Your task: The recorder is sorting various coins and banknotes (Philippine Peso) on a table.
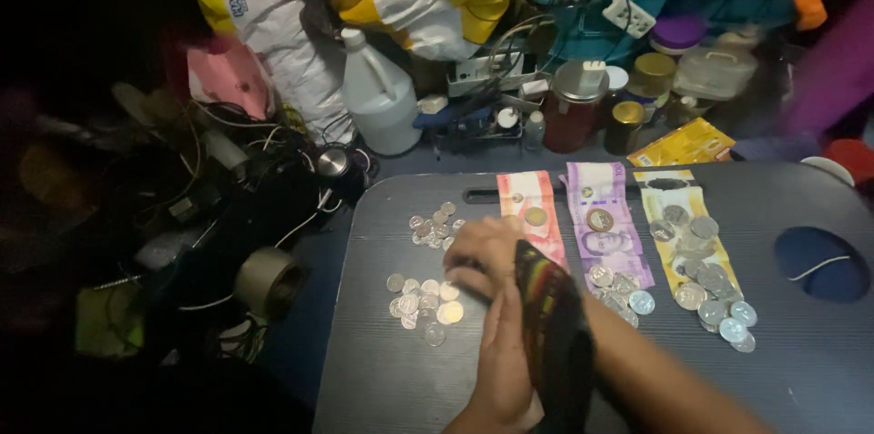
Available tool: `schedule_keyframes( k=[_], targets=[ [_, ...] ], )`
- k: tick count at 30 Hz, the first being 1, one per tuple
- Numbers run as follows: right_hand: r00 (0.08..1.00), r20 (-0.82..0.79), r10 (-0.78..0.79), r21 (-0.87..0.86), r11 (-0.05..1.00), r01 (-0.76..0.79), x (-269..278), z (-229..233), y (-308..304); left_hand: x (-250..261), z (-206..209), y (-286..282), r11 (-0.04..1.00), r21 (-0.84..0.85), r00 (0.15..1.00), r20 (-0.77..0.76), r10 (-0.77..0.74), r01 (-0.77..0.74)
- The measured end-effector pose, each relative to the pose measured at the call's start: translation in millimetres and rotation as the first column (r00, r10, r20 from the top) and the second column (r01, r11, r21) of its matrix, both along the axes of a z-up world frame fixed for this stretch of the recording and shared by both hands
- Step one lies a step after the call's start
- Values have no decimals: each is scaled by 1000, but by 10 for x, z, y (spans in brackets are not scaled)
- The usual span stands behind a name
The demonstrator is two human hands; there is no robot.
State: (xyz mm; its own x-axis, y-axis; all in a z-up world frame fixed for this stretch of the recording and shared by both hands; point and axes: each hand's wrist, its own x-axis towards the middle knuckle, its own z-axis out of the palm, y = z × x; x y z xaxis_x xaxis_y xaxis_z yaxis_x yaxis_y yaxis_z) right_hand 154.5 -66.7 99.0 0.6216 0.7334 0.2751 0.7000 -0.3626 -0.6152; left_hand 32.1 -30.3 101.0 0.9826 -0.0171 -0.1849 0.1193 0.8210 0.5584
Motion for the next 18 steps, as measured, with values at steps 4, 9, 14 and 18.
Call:
schedule_keyframes(
  k=[4,9,14,18],
  targets=[
    [964,-113,-243,200,944,261,88,90,-470,56,-102,88,997,-38,982,-175,65,-73],
    [941,-176,-288,402,852,336,-545,894,-1076,177,5,115,973,-181,963,-252,94,-142],
    [961,215,-176,143,979,147,-669,484,-1086,183,-148,40,970,44,962,-126,242,-239],
    [957,159,-243,14,970,244,-677,293,-952,241,-331,39,952,169,966,74,246,-256]
  ],
)
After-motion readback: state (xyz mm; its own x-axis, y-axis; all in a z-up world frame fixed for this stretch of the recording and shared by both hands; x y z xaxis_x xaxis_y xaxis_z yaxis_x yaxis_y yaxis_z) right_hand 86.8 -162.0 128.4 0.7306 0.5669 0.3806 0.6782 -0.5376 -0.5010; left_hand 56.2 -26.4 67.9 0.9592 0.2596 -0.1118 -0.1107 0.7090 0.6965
